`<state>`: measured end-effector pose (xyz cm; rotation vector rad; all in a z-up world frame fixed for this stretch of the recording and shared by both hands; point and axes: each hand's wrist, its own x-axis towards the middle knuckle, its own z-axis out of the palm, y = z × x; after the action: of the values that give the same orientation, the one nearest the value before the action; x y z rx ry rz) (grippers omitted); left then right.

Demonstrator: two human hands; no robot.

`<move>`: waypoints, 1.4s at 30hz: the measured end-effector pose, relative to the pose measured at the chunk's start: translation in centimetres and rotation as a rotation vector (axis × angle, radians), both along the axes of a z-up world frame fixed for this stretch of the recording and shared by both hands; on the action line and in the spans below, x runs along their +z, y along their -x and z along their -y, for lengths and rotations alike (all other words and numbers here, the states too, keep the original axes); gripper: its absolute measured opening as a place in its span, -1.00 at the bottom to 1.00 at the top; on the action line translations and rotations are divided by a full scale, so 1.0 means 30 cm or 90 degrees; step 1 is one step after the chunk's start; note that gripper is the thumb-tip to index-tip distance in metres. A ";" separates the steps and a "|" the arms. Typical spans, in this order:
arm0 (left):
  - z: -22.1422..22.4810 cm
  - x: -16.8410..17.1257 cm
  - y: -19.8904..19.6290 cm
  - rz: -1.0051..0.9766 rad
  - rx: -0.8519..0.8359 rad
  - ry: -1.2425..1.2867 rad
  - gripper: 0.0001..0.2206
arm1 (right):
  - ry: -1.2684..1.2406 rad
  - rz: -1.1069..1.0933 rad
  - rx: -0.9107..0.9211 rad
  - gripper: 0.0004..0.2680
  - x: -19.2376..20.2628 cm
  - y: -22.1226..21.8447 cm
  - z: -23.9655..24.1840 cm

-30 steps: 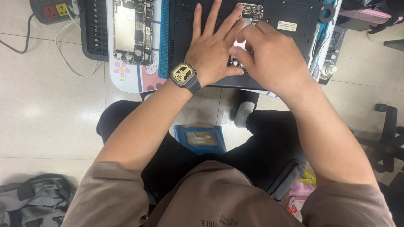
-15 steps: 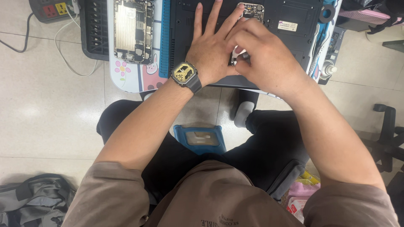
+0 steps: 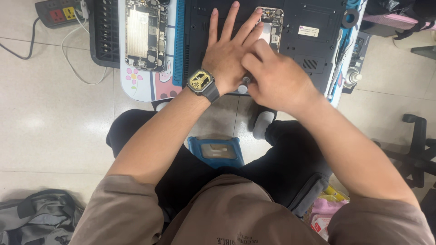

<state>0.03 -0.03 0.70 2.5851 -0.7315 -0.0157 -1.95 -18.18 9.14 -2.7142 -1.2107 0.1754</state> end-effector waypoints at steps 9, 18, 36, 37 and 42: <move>0.020 0.012 0.006 -0.026 0.038 0.030 -0.33 | -0.067 0.130 -0.006 -0.86 -0.019 0.075 0.007; 0.014 0.033 0.001 -0.037 0.036 0.023 0.20 | -0.365 -0.027 -0.295 -0.89 0.072 0.074 0.123; -0.045 0.080 -0.027 0.005 0.040 -0.008 0.27 | -0.784 -0.342 -0.564 -0.89 -0.070 -0.028 0.090; -0.084 0.078 -0.050 0.013 0.049 -0.016 0.27 | -0.791 -0.345 -0.549 -0.89 -0.084 -0.037 0.101; -0.364 0.242 -0.107 0.330 0.202 0.295 -0.85 | -0.886 -0.368 -0.620 -0.88 -0.123 -0.065 0.130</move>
<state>3.26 10.89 7.97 2.2259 -0.4109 0.8436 -0.01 -22.08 5.47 -1.4846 0.2594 -0.0330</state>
